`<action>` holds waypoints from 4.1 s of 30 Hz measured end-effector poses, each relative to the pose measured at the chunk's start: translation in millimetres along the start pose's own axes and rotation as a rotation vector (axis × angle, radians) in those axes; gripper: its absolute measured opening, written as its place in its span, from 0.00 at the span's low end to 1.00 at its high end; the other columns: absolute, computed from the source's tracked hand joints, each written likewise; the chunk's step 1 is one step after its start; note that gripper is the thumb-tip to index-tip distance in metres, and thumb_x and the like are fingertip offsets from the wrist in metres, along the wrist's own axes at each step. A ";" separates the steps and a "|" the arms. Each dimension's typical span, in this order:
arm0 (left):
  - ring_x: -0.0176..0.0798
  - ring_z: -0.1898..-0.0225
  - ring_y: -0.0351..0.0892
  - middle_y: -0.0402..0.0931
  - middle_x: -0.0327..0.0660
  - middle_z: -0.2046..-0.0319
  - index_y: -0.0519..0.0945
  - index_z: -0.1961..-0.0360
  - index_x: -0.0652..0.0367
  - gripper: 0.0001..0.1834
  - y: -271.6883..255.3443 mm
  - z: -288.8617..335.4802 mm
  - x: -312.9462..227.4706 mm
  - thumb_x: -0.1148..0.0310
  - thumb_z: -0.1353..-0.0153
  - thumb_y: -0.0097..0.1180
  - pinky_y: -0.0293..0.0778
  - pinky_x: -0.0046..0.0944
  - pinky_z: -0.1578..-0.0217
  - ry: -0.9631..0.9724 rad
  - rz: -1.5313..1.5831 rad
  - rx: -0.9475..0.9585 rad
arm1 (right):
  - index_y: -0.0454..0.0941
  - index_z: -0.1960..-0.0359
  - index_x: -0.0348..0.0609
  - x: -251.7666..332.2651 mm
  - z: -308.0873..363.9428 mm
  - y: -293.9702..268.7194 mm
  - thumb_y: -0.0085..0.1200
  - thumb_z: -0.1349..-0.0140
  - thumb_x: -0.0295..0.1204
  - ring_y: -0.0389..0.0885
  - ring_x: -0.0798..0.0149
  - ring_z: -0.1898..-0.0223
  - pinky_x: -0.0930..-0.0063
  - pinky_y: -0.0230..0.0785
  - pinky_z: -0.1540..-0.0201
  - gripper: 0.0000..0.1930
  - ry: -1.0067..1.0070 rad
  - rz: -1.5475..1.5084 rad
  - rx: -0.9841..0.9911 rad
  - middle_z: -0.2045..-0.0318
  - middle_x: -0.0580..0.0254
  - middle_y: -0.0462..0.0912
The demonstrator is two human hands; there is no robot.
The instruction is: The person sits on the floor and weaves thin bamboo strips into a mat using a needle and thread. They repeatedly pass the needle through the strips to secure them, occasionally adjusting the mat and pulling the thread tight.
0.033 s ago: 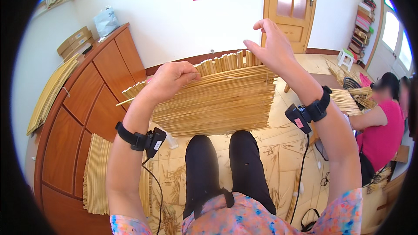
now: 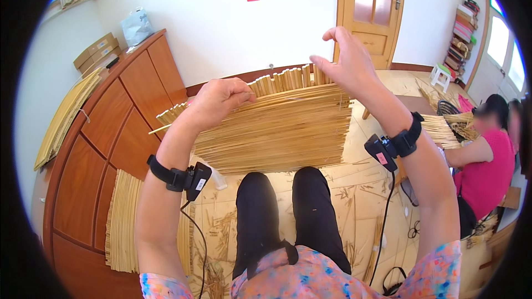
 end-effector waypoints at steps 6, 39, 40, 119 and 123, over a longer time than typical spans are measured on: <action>0.35 0.62 0.75 0.78 0.39 0.67 0.84 0.62 0.64 0.10 -9.8 0.0 -2.9 0.70 0.30 0.54 0.72 0.35 0.56 0.012 0.028 0.003 | 0.75 0.50 0.44 53.5 15.7 -8.9 0.74 0.52 0.44 0.77 0.51 0.47 0.61 0.68 0.43 0.31 -0.370 0.185 -0.017 0.52 0.53 0.80; 0.39 0.54 0.79 0.80 0.35 0.56 0.84 0.64 0.52 0.08 51.4 95.4 -15.0 0.74 0.43 0.56 0.60 0.62 0.39 0.381 -0.686 -0.389 | 0.73 0.78 0.54 63.2 127.9 69.9 0.66 0.55 0.32 0.70 0.64 0.72 0.65 0.59 0.64 0.10 -0.400 0.138 -0.333 0.78 0.71 0.68; 0.39 0.54 0.79 0.80 0.36 0.56 0.84 0.64 0.52 0.08 63.7 108.0 -11.5 0.74 0.43 0.56 0.59 0.63 0.38 0.371 -0.682 -0.390 | 0.73 0.77 0.54 62.9 144.3 75.3 0.63 0.55 0.31 0.71 0.65 0.72 0.66 0.59 0.64 0.09 -0.409 0.147 -0.329 0.77 0.72 0.68; 0.54 0.27 0.58 0.64 0.46 0.31 0.83 0.62 0.55 0.11 297.3 180.7 -5.8 0.71 0.49 0.59 0.59 0.68 0.34 0.139 -0.028 0.525 | 0.80 0.48 0.35 -0.9 471.1 175.7 0.60 0.32 0.32 0.86 0.67 0.61 0.72 0.81 0.62 0.16 1.630 -1.410 0.166 0.57 0.58 0.86; 0.54 0.27 0.57 0.63 0.46 0.30 0.82 0.64 0.57 0.10 299.6 179.9 -6.1 0.72 0.50 0.59 0.59 0.70 0.35 0.141 -0.019 0.540 | 0.81 0.49 0.35 -3.1 466.3 173.1 0.61 0.33 0.31 0.86 0.67 0.62 0.74 0.81 0.64 0.15 1.592 -1.417 0.170 0.58 0.58 0.86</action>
Point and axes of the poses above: each hand's wrist, its own z-axis away from the middle knuckle, its own y-axis out of the palm, x = y × z, the point moved 9 cm from there along -z, towards the middle knuckle
